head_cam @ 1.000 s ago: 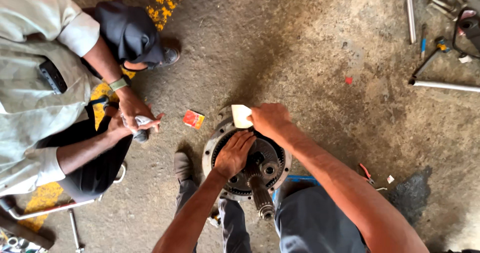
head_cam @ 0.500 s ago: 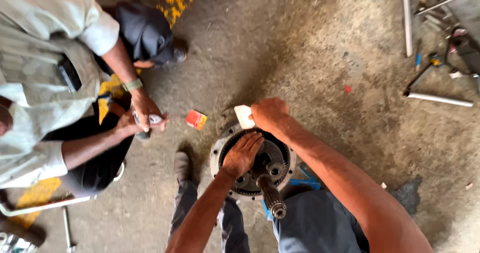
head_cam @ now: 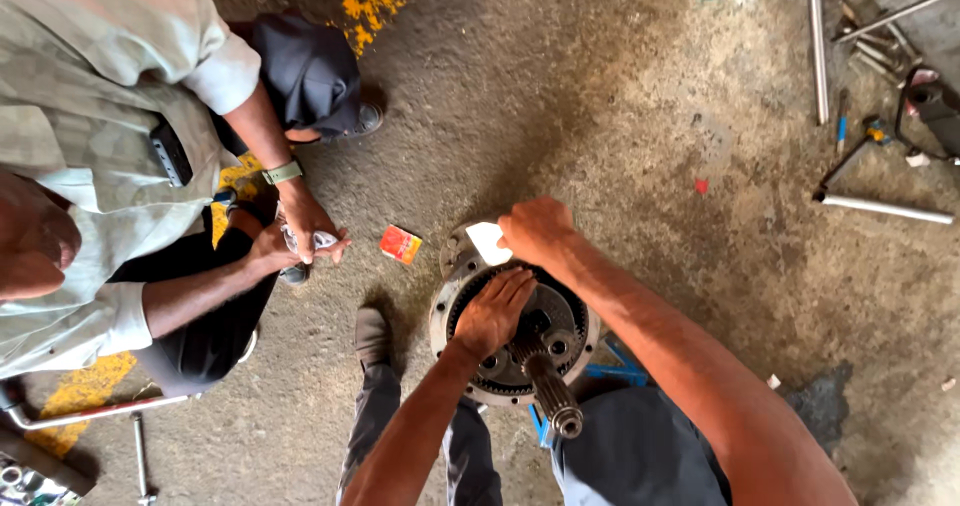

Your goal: The person cleans a gear assembly using a small scraper and a white cloth to remove debris and grease.

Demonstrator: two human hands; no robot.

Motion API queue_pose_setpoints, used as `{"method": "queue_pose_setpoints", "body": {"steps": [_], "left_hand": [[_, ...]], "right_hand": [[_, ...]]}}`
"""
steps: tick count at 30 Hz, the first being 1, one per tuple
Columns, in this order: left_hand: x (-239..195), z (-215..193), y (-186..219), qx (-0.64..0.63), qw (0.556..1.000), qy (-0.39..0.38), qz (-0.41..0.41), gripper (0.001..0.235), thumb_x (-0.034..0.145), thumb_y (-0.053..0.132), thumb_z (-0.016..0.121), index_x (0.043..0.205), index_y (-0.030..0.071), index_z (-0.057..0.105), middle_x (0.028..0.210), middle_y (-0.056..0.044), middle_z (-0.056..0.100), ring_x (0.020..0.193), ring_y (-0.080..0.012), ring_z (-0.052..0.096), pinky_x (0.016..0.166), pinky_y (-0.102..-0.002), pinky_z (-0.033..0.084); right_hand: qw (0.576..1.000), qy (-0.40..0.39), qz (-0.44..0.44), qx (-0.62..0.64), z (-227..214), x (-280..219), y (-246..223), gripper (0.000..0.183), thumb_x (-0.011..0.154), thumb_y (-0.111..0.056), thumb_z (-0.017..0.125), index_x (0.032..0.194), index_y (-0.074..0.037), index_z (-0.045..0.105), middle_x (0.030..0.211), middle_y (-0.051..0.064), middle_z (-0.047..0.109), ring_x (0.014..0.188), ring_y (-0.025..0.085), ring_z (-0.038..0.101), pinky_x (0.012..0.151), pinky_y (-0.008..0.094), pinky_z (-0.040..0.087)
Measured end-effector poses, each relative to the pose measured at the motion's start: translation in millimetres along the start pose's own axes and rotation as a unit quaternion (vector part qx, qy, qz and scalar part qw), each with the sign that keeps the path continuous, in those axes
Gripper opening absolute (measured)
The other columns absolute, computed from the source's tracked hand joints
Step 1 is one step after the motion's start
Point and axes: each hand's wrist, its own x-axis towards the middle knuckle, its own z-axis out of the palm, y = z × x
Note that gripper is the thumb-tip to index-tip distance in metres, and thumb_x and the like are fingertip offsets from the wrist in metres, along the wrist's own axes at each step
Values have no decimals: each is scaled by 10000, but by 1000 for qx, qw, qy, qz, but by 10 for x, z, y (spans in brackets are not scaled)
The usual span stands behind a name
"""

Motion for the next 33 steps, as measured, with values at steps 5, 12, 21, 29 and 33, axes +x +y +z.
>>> {"method": "queue_pose_setpoints", "body": {"steps": [5, 12, 21, 29, 33], "left_hand": [[-153, 238, -85, -9, 999, -34, -13, 498, 814, 72, 663, 1308, 22, 625, 1335, -152, 630, 1295, -333, 564, 1102, -423, 466], [-192, 414, -152, -7, 1000, -15, 4, 365, 895, 80, 655, 1257, 38, 666, 1281, -155, 676, 1249, -321, 622, 1103, -420, 484], [-60, 252, -77, 26, 998, -60, -18, 434, 866, 116, 650, 1293, 36, 643, 1304, -153, 660, 1267, -329, 612, 1114, -410, 469], [-100, 264, -68, 14, 997, -69, -23, 410, 892, 111, 652, 1296, 41, 640, 1279, -165, 674, 1228, -335, 626, 1133, -429, 464], [-17, 184, -105, 0, 999, -27, -23, 401, 865, 92, 651, 1262, 37, 649, 1263, -168, 685, 1228, -351, 644, 1067, -415, 489]], "right_hand": [[997, -6, -62, -36, 113, -38, -151, 300, 894, -433, 730, 944, -148, 809, 829, 98, 759, 800, 289, 755, 658, 469, 602], [997, -11, -56, -54, 172, 147, -318, 323, 852, -460, 765, 863, -137, 772, 743, 63, 728, 670, 222, 729, 558, 415, 594], [988, -46, -48, -138, 112, 227, -318, 164, 924, -261, 745, 814, -152, 799, 681, 5, 716, 616, 120, 715, 464, 327, 572], [991, 0, -82, -102, 219, 174, -299, 253, 856, -408, 784, 896, -158, 806, 814, 46, 743, 758, 207, 738, 603, 396, 590], [992, 64, -84, -67, 136, 285, -257, 174, 745, -326, 825, 879, -216, 817, 801, 52, 758, 811, 261, 748, 681, 436, 586]]}}
